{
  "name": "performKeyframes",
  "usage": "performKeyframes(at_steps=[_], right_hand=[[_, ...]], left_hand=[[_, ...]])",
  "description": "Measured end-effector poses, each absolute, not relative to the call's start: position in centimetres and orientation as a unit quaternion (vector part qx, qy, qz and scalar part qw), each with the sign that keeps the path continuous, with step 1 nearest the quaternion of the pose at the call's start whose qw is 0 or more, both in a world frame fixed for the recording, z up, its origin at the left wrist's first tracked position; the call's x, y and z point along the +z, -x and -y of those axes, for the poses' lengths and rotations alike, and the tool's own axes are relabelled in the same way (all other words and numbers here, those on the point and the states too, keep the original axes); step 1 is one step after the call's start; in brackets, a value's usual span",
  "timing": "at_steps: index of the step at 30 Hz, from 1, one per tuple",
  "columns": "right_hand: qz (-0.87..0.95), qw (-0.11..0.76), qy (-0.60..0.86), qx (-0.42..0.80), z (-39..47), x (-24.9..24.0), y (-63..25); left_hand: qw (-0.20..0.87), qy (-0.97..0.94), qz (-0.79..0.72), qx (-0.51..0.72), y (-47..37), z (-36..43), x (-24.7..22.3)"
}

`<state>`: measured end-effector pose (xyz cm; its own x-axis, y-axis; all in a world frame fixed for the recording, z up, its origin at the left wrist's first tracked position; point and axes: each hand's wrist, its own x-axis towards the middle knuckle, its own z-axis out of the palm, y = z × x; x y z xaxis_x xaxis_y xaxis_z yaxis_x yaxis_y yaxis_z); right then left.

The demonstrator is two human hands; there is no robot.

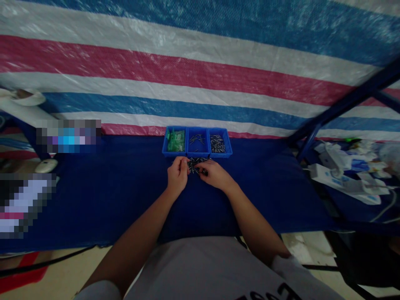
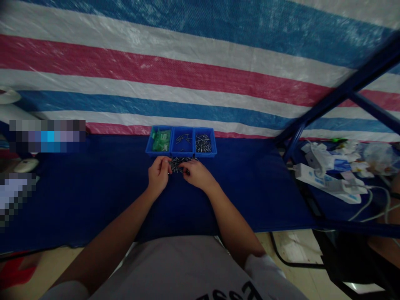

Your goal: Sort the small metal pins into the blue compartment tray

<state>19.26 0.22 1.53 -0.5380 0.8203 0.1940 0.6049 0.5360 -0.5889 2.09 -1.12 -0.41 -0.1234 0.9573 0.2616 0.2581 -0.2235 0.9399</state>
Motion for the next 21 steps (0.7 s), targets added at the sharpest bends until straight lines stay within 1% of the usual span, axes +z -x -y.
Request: performKeyframes(at_steps=[6,11,17,21], right_hand=[[0.835,0.231,0.438,0.240,-0.09,1.95,-19.27],[0.813,0.262,0.454,0.255,-0.02,1.86,-19.19],[0.757,0.355,0.447,0.317,0.13,1.73,-18.97],[0.722,0.421,0.442,0.326,0.17,1.89,-18.83]], left_hand=[[0.326,-0.576,-0.530,0.530,-2.07,1.07,-0.54],[0.327,-0.578,-0.528,0.530,-2.07,1.06,-0.59],[0.328,-0.585,-0.530,0.519,-2.04,1.09,-0.55],[0.327,-0.610,-0.519,0.502,-2.10,1.08,-0.57]])
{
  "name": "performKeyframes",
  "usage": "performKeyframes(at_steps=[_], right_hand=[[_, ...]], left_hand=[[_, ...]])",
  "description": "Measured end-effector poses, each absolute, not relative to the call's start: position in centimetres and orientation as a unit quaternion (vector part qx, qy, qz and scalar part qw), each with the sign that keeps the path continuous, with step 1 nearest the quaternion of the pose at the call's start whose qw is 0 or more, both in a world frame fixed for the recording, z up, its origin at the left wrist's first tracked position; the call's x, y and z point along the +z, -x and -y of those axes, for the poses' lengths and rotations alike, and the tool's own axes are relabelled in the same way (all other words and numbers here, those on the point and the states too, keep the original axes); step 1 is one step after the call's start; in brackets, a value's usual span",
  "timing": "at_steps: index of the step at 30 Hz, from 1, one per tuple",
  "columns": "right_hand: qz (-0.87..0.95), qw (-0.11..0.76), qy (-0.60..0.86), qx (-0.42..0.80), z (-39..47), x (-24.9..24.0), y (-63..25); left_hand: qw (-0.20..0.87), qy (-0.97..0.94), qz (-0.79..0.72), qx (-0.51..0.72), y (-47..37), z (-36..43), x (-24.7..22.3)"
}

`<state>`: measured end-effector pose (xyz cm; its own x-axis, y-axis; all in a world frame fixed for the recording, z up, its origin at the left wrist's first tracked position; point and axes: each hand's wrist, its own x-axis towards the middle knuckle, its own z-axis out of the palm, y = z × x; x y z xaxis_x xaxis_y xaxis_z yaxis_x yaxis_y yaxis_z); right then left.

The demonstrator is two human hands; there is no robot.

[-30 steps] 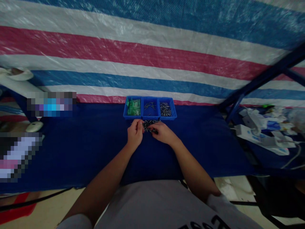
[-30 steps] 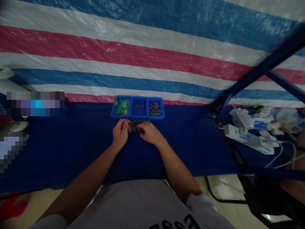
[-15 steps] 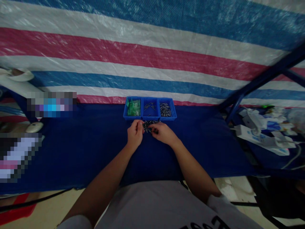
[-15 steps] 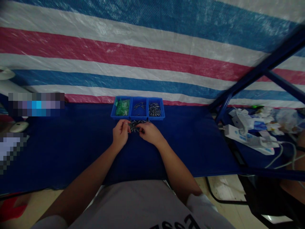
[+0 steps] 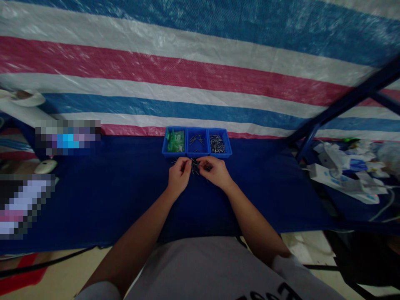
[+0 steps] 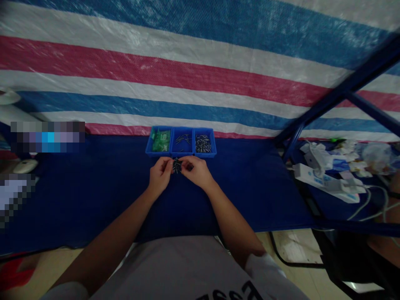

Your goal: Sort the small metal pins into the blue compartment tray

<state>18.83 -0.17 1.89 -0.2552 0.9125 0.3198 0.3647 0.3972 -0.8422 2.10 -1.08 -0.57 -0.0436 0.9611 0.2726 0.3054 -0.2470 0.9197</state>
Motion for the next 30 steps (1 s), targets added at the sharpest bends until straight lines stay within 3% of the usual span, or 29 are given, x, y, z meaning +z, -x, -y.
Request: performKeyframes(at_steps=[7,30], right_hand=[[0.672,0.477,0.424,0.375,0.0,1.5,-18.8],[0.532,0.532,0.459,0.473,-0.3,0.8,-17.7]], left_hand=[[0.299,-0.659,-0.497,0.479,-2.2,1.2,-0.3],[0.319,-0.660,-0.490,0.472,-2.3,1.2,-0.5]])
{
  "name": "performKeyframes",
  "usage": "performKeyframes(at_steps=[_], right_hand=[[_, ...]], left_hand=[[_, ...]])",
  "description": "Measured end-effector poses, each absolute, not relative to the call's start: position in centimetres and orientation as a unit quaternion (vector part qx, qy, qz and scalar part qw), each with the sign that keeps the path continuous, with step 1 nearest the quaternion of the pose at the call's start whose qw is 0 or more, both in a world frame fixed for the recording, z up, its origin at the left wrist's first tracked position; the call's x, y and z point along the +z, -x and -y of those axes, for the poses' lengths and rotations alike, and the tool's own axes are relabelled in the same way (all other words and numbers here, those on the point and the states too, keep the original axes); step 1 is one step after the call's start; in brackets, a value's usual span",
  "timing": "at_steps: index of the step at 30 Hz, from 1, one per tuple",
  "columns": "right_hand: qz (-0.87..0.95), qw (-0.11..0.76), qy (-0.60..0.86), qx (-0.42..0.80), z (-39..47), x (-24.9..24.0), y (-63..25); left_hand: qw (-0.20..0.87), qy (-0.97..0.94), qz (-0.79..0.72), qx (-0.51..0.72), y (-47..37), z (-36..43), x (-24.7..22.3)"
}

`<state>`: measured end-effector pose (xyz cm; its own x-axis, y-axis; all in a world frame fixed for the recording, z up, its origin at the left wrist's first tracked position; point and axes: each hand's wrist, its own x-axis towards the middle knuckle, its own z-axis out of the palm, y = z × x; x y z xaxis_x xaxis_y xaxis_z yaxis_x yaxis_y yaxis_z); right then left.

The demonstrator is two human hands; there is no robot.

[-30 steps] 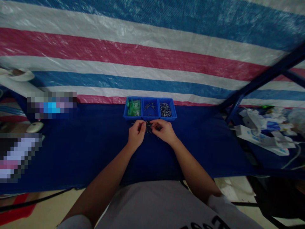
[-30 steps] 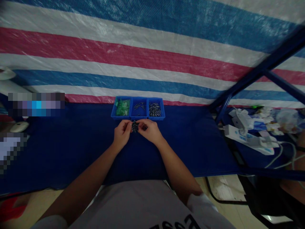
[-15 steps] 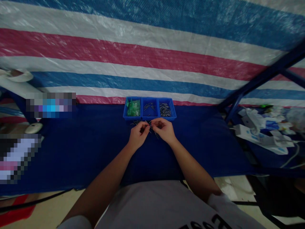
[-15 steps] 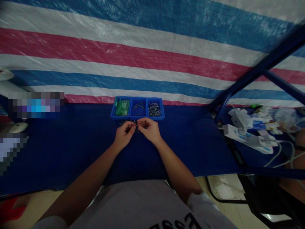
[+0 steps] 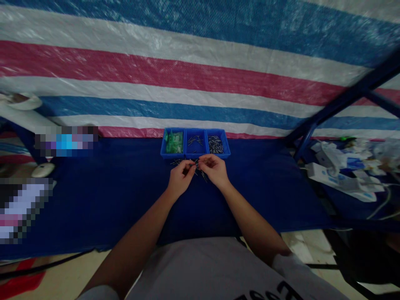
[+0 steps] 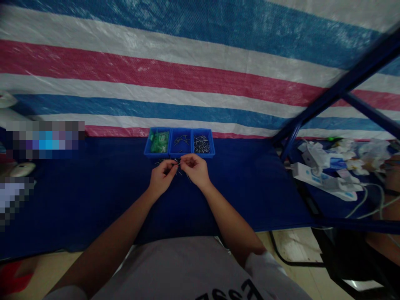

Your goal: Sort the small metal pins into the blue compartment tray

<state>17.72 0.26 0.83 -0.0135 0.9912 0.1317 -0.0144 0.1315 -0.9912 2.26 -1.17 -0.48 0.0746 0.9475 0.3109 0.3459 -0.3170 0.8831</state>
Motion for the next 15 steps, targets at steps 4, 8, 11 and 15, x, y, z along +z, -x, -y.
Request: performKeyframes(at_steps=[4,8,11,15], right_hand=[[0.536,0.528,0.451,0.480,-0.29,0.80,-17.73],[0.532,0.532,0.441,0.490,-0.29,0.82,-17.70],[0.533,0.530,0.436,0.496,-0.22,0.88,-17.65],[0.544,0.518,0.424,0.506,0.05,0.90,-17.45]], left_hand=[[0.314,-0.656,-0.493,0.478,-2.30,1.13,-0.57],[0.299,-0.661,-0.500,0.472,-2.30,1.05,-0.66],[0.290,-0.665,-0.502,0.471,-2.27,1.01,-0.60],[0.283,-0.665,-0.511,0.464,-2.16,1.00,-0.45]])
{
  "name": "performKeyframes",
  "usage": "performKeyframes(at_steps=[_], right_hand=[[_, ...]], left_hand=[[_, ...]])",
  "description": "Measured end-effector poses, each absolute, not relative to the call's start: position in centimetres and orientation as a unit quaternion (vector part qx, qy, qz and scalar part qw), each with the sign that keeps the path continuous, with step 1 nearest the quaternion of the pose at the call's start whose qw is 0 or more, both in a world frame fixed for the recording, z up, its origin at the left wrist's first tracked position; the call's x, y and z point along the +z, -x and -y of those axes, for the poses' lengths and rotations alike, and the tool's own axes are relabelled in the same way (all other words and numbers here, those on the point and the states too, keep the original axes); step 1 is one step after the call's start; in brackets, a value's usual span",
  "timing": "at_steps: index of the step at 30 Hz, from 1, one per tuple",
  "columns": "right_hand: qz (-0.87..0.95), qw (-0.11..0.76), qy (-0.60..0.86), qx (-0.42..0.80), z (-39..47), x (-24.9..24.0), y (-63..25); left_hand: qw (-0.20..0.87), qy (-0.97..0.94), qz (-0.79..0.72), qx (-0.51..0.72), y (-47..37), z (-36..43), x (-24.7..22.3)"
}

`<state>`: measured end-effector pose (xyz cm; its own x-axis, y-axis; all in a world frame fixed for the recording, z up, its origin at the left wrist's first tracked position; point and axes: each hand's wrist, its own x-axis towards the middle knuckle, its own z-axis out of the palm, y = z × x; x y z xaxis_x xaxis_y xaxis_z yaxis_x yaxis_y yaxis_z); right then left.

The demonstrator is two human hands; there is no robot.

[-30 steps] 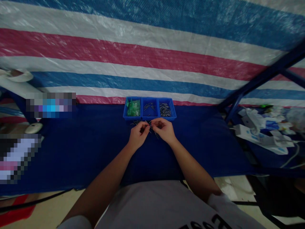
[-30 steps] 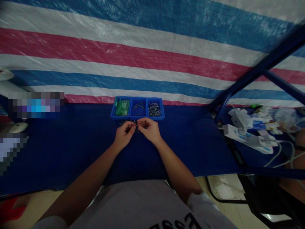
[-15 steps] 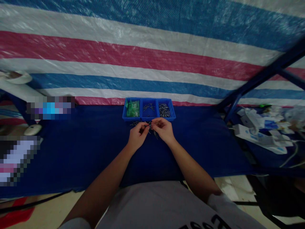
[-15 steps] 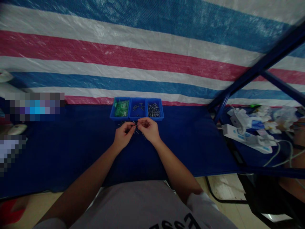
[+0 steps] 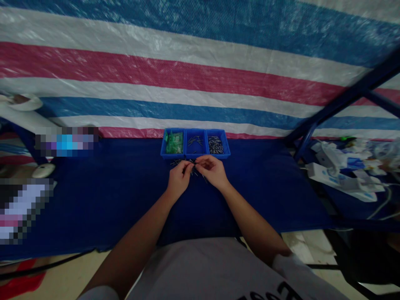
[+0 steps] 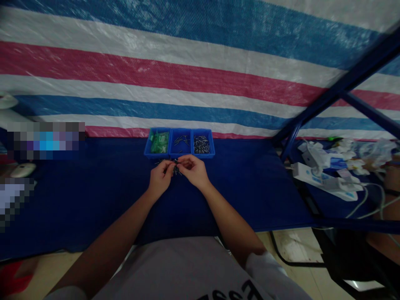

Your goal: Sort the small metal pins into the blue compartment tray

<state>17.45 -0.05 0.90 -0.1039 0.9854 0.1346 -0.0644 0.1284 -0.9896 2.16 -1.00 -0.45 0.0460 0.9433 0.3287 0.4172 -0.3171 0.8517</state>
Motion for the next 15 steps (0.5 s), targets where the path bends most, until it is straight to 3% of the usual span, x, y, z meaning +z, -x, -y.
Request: performKeyframes(at_steps=[15], right_hand=[[0.569,0.508,0.440,0.474,-0.05,0.88,-17.59]], left_hand=[[0.295,-0.642,-0.504,0.496,-2.14,1.18,-0.43]])
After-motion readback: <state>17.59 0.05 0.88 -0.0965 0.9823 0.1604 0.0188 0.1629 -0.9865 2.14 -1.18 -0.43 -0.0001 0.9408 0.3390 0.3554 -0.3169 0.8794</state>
